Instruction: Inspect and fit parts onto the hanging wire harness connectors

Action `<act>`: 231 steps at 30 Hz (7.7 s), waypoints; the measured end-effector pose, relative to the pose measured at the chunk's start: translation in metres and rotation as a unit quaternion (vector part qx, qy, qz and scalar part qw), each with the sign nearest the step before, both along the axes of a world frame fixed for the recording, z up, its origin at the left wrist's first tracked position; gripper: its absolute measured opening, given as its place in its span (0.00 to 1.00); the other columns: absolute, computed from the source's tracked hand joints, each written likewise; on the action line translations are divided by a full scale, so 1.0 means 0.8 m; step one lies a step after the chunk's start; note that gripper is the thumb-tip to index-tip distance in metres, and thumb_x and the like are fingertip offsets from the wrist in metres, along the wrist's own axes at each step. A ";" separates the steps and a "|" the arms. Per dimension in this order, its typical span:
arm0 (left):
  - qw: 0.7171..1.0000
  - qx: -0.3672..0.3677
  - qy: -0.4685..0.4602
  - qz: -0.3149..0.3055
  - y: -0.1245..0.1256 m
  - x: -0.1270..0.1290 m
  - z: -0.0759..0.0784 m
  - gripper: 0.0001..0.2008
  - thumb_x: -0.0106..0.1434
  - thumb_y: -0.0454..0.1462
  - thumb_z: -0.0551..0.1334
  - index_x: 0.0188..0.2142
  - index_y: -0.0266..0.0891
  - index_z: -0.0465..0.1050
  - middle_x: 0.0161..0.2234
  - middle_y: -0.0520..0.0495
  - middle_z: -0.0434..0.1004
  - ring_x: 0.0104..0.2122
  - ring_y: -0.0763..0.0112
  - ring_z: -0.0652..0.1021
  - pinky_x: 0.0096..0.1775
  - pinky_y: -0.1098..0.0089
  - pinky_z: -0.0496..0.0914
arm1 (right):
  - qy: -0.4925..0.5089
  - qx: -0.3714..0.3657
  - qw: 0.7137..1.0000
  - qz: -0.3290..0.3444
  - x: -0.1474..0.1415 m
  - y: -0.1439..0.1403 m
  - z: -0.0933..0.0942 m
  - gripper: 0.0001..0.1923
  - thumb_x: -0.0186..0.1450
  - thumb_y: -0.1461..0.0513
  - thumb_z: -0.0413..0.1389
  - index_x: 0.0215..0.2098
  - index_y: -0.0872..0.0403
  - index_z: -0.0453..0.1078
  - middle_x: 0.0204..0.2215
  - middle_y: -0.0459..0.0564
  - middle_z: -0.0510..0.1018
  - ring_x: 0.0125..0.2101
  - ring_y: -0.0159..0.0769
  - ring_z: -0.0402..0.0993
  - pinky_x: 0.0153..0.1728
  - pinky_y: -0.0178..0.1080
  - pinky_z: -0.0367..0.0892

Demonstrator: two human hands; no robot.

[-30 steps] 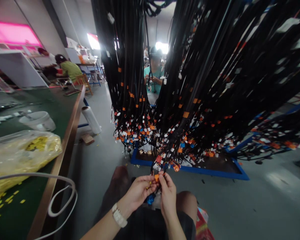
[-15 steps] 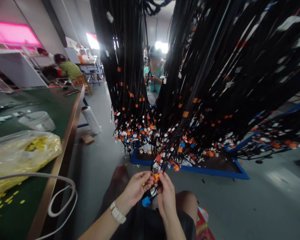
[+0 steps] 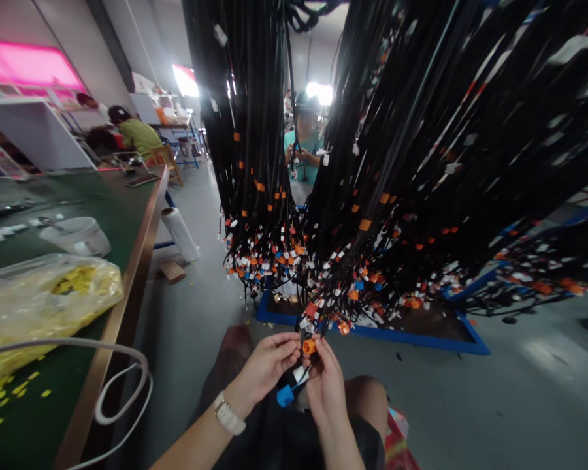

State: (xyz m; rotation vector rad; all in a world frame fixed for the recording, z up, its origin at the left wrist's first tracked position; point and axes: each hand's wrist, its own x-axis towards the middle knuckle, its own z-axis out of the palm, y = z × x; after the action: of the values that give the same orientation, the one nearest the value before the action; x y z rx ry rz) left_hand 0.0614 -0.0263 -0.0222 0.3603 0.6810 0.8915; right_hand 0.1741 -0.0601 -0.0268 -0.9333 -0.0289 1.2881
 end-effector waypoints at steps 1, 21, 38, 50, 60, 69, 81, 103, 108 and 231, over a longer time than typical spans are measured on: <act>1.000 -0.001 -0.001 0.002 0.000 0.000 -0.001 0.14 0.46 0.31 0.72 0.33 0.28 0.76 0.27 0.44 0.77 0.25 0.77 0.76 0.32 0.77 0.72 | 0.004 -0.001 1.000 -0.003 0.001 0.000 0.000 0.14 0.46 0.63 0.67 0.31 0.55 0.75 0.28 0.43 0.77 0.25 0.26 0.70 0.23 0.26 0.67; 0.997 0.042 0.039 -0.042 -0.004 0.001 0.001 0.15 0.44 0.37 0.73 0.29 0.30 0.74 0.25 0.46 0.74 0.24 0.77 0.73 0.27 0.77 0.63 | -0.037 0.019 0.999 0.003 -0.002 -0.003 -0.004 0.12 0.49 0.62 0.66 0.32 0.54 0.75 0.27 0.41 0.75 0.24 0.25 0.67 0.23 0.26 0.64; 0.970 0.136 0.194 -0.049 -0.004 -0.003 0.028 0.14 0.44 0.42 0.71 0.24 0.34 0.75 0.20 0.49 0.75 0.21 0.74 0.71 0.28 0.74 0.62 | -0.067 0.017 0.998 0.015 -0.009 -0.004 0.005 0.13 0.46 0.61 0.68 0.30 0.53 0.76 0.26 0.42 0.76 0.25 0.26 0.68 0.24 0.27 0.65; 0.963 0.145 0.217 -0.074 -0.002 -0.006 0.020 0.11 0.47 0.40 0.68 0.24 0.33 0.74 0.20 0.49 0.74 0.19 0.78 0.67 0.22 0.77 0.57 | -0.075 0.035 0.996 0.037 -0.010 -0.007 0.005 0.13 0.49 0.60 0.68 0.32 0.54 0.75 0.26 0.42 0.76 0.24 0.24 0.67 0.25 0.26 0.65; 0.965 0.128 0.182 -0.136 0.001 -0.010 0.011 0.23 0.49 0.45 0.69 0.40 0.32 0.72 0.19 0.59 0.60 0.15 0.86 0.52 0.17 0.76 0.42 | -0.109 0.039 0.992 0.057 -0.008 -0.011 0.010 0.15 0.47 0.57 0.68 0.31 0.54 0.76 0.23 0.42 0.74 0.20 0.23 0.63 0.21 0.26 0.61; 0.963 0.155 0.111 -0.190 -0.003 -0.012 0.028 0.27 0.55 0.44 0.65 0.51 0.32 0.69 0.19 0.58 0.57 0.15 0.86 0.49 0.18 0.76 0.40 | -0.103 0.044 0.992 0.063 -0.008 -0.014 -0.001 0.14 0.52 0.59 0.67 0.36 0.52 0.75 0.24 0.41 0.73 0.20 0.22 0.60 0.20 0.24 0.60; 0.955 0.238 0.128 -0.121 -0.012 0.001 0.022 0.23 0.55 0.45 0.65 0.45 0.30 0.73 0.22 0.51 0.70 0.22 0.77 0.70 0.29 0.76 0.63 | -0.077 0.040 0.994 0.063 -0.006 -0.014 -0.001 0.15 0.50 0.59 0.68 0.35 0.51 0.76 0.25 0.43 0.74 0.20 0.22 0.59 0.20 0.25 0.60; 0.972 0.176 0.089 -0.130 -0.007 -0.004 0.020 0.23 0.53 0.43 0.67 0.45 0.29 0.72 0.18 0.55 0.64 0.14 0.87 0.54 0.18 0.77 0.45 | -0.096 0.036 0.992 0.077 -0.008 -0.015 0.013 0.20 0.49 0.54 0.67 0.38 0.54 0.74 0.21 0.43 0.71 0.19 0.23 0.59 0.19 0.26 0.59; 0.991 0.103 0.001 -0.081 0.002 -0.011 0.002 0.16 0.54 0.42 0.67 0.36 0.31 0.72 0.14 0.63 0.48 0.14 0.86 0.48 0.18 0.77 0.43 | -0.118 0.034 0.988 0.099 -0.012 -0.010 0.016 0.20 0.48 0.57 0.68 0.38 0.53 0.73 0.16 0.39 0.66 0.16 0.22 0.55 0.15 0.26 0.54; 0.993 0.047 0.082 -0.076 -0.007 0.000 -0.006 0.15 0.41 0.37 0.74 0.26 0.32 0.74 0.21 0.49 0.74 0.20 0.80 0.70 0.22 0.77 0.57 | -0.117 -0.015 0.988 0.098 0.008 -0.017 -0.002 0.19 0.45 0.55 0.69 0.31 0.56 0.74 0.19 0.44 0.74 0.17 0.29 0.67 0.18 0.31 0.65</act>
State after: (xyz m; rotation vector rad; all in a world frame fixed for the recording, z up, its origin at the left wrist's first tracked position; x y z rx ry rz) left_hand 0.0614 -0.0319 -0.0271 0.5666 0.7538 0.7550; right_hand 0.1808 -0.0737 -0.0285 -1.1260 -0.2912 1.3551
